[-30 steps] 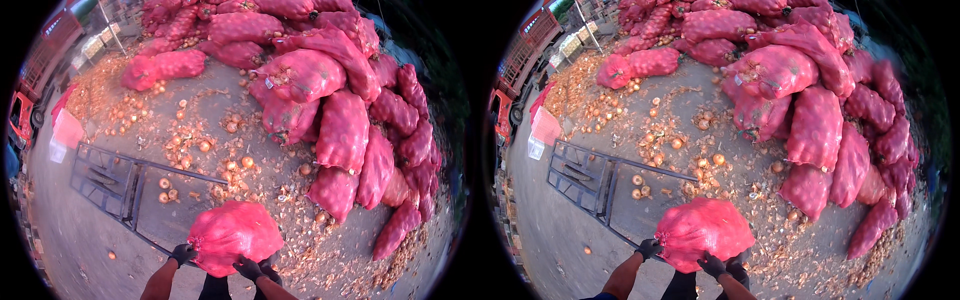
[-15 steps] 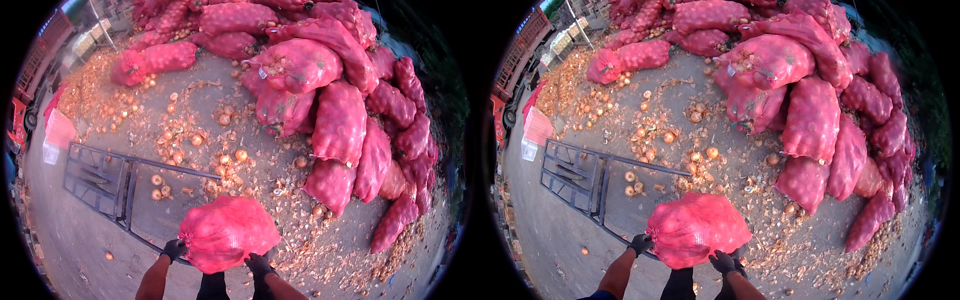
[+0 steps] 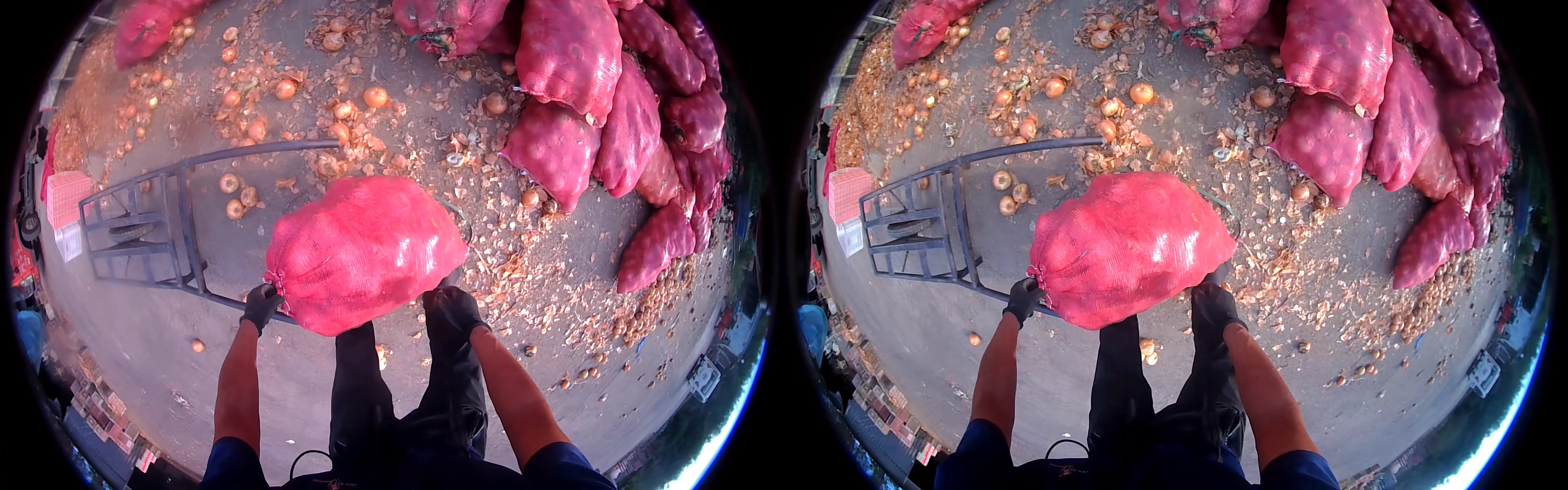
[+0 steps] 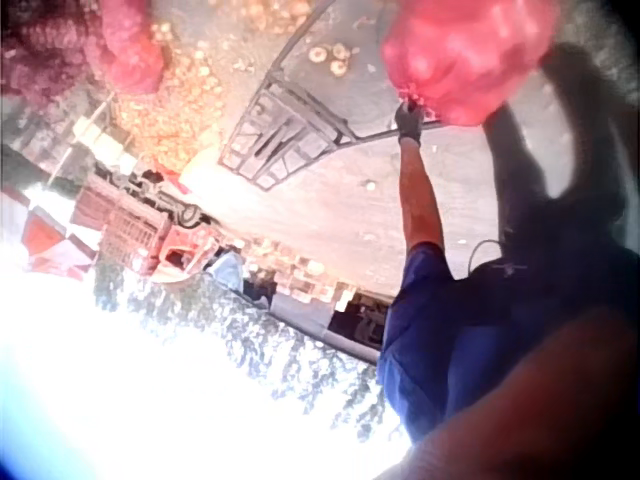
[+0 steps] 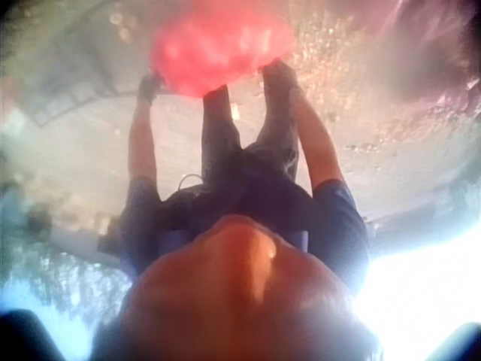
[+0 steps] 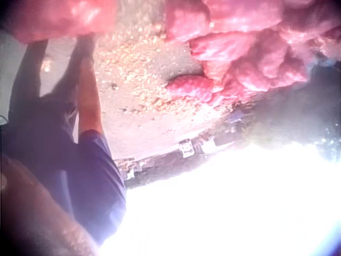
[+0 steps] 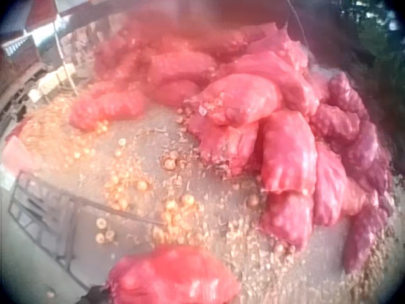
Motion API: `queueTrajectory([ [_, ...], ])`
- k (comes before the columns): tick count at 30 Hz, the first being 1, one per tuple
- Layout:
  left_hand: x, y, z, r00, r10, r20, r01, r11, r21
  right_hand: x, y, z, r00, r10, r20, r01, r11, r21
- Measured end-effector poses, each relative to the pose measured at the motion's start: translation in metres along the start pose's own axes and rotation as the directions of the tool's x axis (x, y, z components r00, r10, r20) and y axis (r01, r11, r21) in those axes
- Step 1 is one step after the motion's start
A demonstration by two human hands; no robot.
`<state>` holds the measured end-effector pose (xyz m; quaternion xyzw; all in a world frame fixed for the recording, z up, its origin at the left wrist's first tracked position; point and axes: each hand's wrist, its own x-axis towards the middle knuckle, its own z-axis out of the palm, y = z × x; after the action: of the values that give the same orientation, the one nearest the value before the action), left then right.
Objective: The person moves large pink mesh sacks filled with onions from a large pile on the ground to a hand truck. The person repeatedly picks up the heavy sacks by hand and places them onto the metal frame of the hand truck, stacking them for transport.
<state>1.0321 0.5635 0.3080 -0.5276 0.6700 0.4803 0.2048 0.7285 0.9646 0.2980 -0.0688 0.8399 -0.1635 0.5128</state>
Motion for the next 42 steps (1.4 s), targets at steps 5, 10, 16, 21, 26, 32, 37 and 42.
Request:
queueTrajectory([
  [5,0.017,-0.039,-0.010,0.996,-0.056,0.071,0.059,0.997,-0.039,0.025,0.029,0.001,0.999,0.027,-0.034,-0.028,0.999,-0.041],
  [10,0.025,-0.059,-0.003,0.992,-0.063,0.107,0.082,0.980,-0.180,0.066,0.054,0.008,0.995,0.072,-0.068,-0.067,0.995,0.076],
  [16,0.046,-0.093,0.000,0.981,-0.183,0.069,0.195,0.929,-0.315,0.129,0.034,-0.001,0.989,0.046,-0.143,-0.041,0.999,0.034],
  [21,0.059,-0.108,-0.001,0.991,-0.131,-0.006,0.115,0.892,-0.438,0.210,0.048,0.009,0.975,-0.036,-0.221,0.027,0.999,-0.042],
  [26,0.079,-0.125,-0.012,0.998,-0.057,-0.040,0.026,0.838,-0.545,0.282,0.046,0.018,0.975,-0.106,-0.196,0.090,0.992,-0.091],
  [32,0.087,-0.145,-0.010,0.997,-0.020,-0.080,-0.046,0.661,-0.749,0.353,0.063,0.041,0.995,-0.089,-0.041,0.082,0.987,-0.141],
  [37,0.104,-0.169,-0.004,0.981,-0.100,-0.165,-0.046,0.710,-0.703,0.405,0.101,0.051,0.980,0.014,0.200,-0.017,1.000,0.011],
  [42,0.112,-0.169,-0.001,0.983,-0.092,-0.159,-0.020,0.804,-0.594,0.425,0.100,0.059,0.885,0.001,0.465,-0.172,0.930,0.325],
])
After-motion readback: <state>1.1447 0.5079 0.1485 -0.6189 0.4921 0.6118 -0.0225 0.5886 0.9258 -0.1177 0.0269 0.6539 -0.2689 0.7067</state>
